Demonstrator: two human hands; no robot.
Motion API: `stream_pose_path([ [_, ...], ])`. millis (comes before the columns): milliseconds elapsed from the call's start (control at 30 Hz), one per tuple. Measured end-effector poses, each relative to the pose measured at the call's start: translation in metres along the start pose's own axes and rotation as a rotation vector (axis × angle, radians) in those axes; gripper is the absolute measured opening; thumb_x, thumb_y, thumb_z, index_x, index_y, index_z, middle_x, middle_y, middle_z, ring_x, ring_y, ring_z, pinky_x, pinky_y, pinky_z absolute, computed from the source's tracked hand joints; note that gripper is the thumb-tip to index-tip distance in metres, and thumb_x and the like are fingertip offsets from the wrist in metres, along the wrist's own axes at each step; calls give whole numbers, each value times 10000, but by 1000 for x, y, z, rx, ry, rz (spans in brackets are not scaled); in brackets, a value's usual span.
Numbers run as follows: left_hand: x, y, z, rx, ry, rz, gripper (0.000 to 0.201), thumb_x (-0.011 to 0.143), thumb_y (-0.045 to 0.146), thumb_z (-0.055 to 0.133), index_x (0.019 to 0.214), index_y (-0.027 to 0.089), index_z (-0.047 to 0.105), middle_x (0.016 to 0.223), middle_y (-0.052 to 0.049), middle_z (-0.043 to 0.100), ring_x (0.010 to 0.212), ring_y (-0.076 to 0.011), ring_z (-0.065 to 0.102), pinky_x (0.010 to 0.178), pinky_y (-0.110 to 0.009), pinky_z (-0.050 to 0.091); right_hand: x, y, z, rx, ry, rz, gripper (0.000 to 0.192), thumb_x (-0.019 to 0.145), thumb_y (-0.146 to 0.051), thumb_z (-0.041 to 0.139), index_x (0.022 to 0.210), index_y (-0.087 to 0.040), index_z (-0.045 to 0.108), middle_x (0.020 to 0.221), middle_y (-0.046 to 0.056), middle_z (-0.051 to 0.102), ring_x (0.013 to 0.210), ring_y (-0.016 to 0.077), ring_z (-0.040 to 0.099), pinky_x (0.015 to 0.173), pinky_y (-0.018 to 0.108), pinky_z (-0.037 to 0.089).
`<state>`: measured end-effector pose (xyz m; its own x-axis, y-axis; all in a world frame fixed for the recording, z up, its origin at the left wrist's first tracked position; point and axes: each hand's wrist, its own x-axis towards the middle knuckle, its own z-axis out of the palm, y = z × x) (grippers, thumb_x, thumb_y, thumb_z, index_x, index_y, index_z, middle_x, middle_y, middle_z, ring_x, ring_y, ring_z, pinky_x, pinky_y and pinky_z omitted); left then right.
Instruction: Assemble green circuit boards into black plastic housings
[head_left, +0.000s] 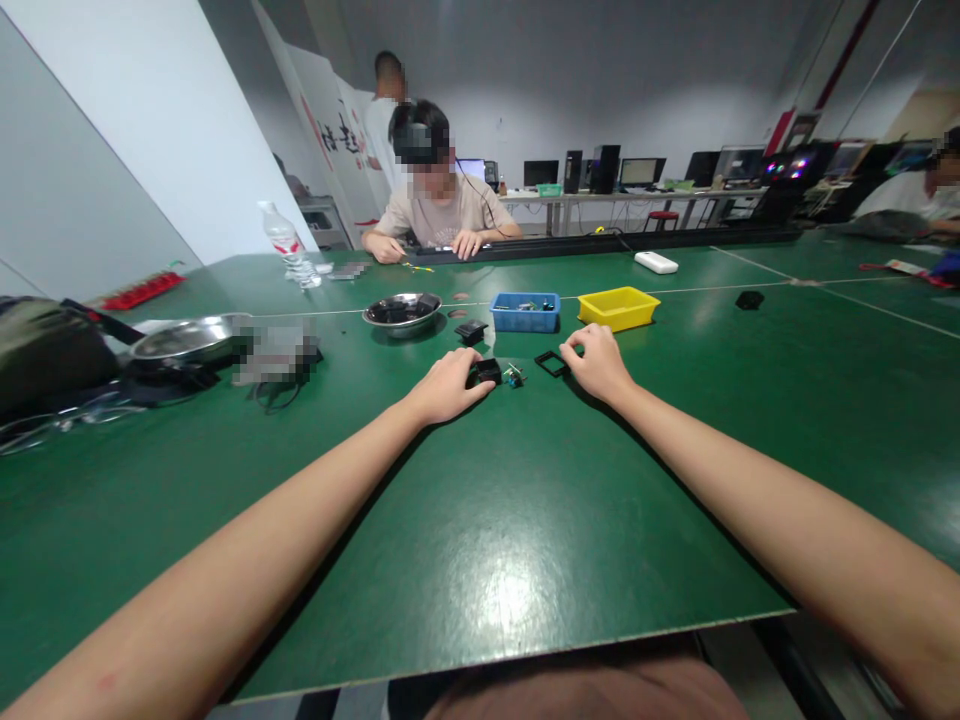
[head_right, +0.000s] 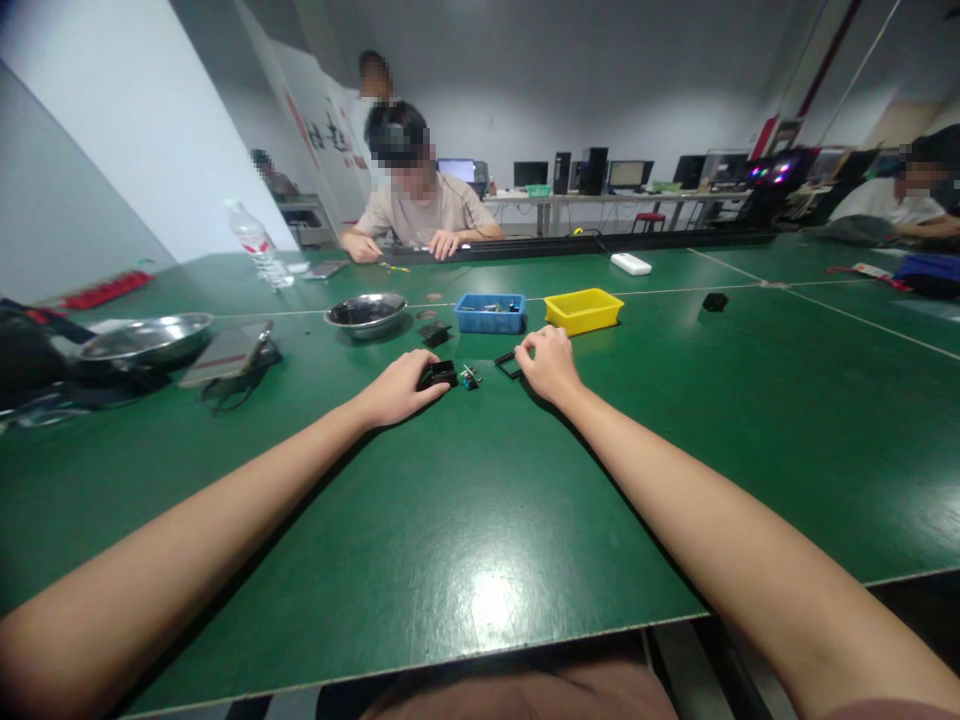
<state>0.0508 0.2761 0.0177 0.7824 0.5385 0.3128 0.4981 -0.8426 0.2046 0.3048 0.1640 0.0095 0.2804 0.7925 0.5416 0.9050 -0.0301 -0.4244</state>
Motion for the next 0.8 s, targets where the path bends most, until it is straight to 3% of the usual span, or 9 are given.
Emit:
stream_pose_path([
  [100,0,2,-1,3,-6,7,407,889,489,556,1129,161,571,1092,-153,662,1037,-320,625,937,-486,513,2,23,-13,-19,13,67,140,883,-253,600,904,-189,723,1021,134,672,1042,311,559,934,437,426],
  [267,-1,5,-2,2,-13,-5,415,885,481,549,1132,149,577,1099,-170,660,1039,-338,625,936,-510,513,1,40,-20,-60,-33,119,248,843,-318,673,1057,-208,733,1071,139,651,1079,340,552,932,466,438],
  [400,0,7,-3,5,-33,-13,411,895,469,541,1153,153,585,1121,-165,657,1067,-337,620,966,-507,498,-4,24,-21,-75,-103,16,294,865,-347,668,1119,-219,745,1163,151,634,1148,354,526,978,493,419],
  [633,0,4,-1,-8,-36,16,392,908,451,524,1179,174,580,1149,-142,653,1085,-324,607,995,-506,483,-27,-28,-13,37,-352,-391,493,934,-354,618,1418,-270,583,1408,138,582,1296,323,479,1056,522,391],
  [800,-2,6,-2,-34,-22,40,374,911,413,509,1210,192,547,1155,-131,649,1067,-317,611,960,-501,495,-35,-45,-5,12,-415,-437,466,948,-324,607,1390,-178,605,1432,179,564,1313,317,491,1090,501,392],
])
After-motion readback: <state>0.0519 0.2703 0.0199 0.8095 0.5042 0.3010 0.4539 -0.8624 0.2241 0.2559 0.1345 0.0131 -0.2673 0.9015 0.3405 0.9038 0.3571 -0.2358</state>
